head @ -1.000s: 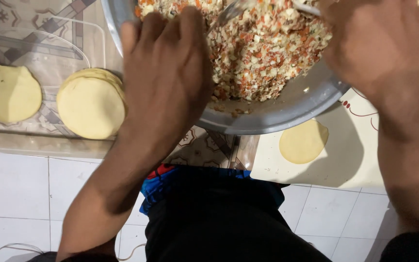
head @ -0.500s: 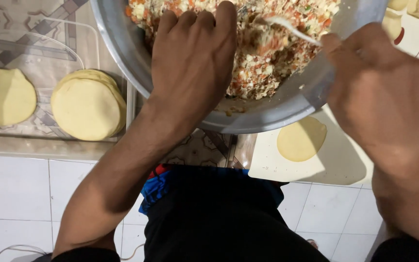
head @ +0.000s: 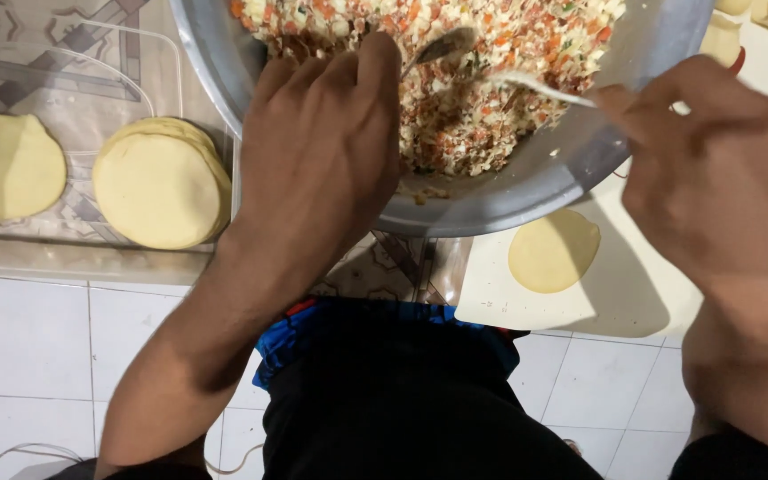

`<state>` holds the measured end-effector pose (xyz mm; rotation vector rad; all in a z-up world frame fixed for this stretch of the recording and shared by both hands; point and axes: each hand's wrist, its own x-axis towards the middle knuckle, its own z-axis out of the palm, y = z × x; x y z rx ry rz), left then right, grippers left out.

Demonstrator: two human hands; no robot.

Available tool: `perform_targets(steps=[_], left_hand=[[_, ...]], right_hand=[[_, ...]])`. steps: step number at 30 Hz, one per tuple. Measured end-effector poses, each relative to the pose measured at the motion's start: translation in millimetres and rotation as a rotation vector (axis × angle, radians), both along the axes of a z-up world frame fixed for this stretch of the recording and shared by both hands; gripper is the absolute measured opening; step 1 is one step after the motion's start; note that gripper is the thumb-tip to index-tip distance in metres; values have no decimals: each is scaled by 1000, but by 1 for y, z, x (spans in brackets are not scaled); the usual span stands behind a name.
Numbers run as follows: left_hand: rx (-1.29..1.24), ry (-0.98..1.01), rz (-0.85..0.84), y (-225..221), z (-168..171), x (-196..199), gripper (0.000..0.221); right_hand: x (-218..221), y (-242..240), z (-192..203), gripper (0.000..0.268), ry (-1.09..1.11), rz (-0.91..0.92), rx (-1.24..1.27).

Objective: Filling dough circles with a vegetable and meat mixture and folding them to seal.

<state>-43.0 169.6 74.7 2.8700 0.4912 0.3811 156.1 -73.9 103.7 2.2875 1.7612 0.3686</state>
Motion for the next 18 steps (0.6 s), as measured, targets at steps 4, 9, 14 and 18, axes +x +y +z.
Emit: perform_targets(steps=[4, 9, 14, 18], left_hand=[[-8, 31, -20, -1, 0, -8, 9], [-65, 59, -18, -10, 11, -13, 9], [-106, 91, -4, -13, -3, -12, 17], [-22, 95, -1, -11, -10, -9, 9]], right_hand=[[-11, 12, 16, 45, 133, 61, -36], [-17, 19, 5, 49, 183, -123, -74], [-1, 12, 12, 31, 408, -35, 58], [1, 20, 10, 34, 611, -106, 114]])
